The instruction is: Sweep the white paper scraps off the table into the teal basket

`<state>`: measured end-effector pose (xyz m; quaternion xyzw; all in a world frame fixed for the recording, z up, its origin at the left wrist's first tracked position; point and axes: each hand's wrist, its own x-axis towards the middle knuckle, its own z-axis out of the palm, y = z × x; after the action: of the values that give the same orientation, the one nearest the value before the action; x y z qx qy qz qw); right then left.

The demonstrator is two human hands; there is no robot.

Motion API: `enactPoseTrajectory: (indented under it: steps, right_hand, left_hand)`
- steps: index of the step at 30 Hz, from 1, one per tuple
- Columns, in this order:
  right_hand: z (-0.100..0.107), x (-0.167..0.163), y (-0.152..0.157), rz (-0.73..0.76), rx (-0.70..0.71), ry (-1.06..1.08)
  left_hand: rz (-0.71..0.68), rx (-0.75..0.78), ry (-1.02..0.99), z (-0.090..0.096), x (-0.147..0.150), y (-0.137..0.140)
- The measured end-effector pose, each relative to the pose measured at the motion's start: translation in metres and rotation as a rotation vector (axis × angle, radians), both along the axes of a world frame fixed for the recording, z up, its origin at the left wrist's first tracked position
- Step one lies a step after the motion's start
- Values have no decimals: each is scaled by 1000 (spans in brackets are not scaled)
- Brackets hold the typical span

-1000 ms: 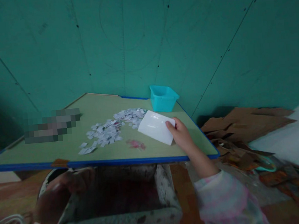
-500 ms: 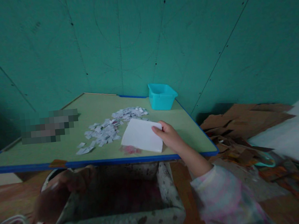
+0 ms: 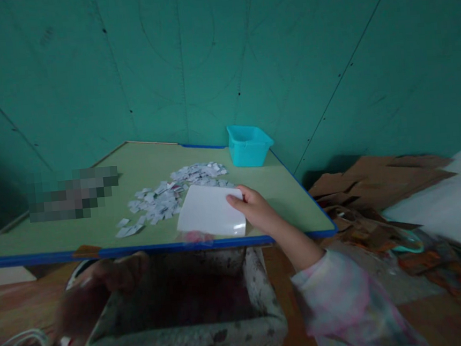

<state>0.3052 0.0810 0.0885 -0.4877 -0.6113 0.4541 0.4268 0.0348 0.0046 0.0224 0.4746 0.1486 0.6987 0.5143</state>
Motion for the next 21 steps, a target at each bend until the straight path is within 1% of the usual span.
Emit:
enactPoseTrajectory:
  steps: [3,7,13,15,17,21]
  right_hand:
    - [3,-2,-1,23,9,-4]
    - [5,-3,-3,46,28,-38]
    - [11,-3,-11,96,43,-57]
    - [13,0,-11,71,54,-58]
    - [13,4,-7,16,70,-52]
    - [5,10,4,-76,80,-63]
  left_hand:
    - [-67,55,-22,-1,0,1]
    - [-48,47,-46,-2,0,2]
    - [-78,95,-71,-2,1,3]
    - [-87,92,-71,-1,1,3]
    - [-95,108,-56,-2,0,3]
    - [-93,89,-50,-9,-1,3]
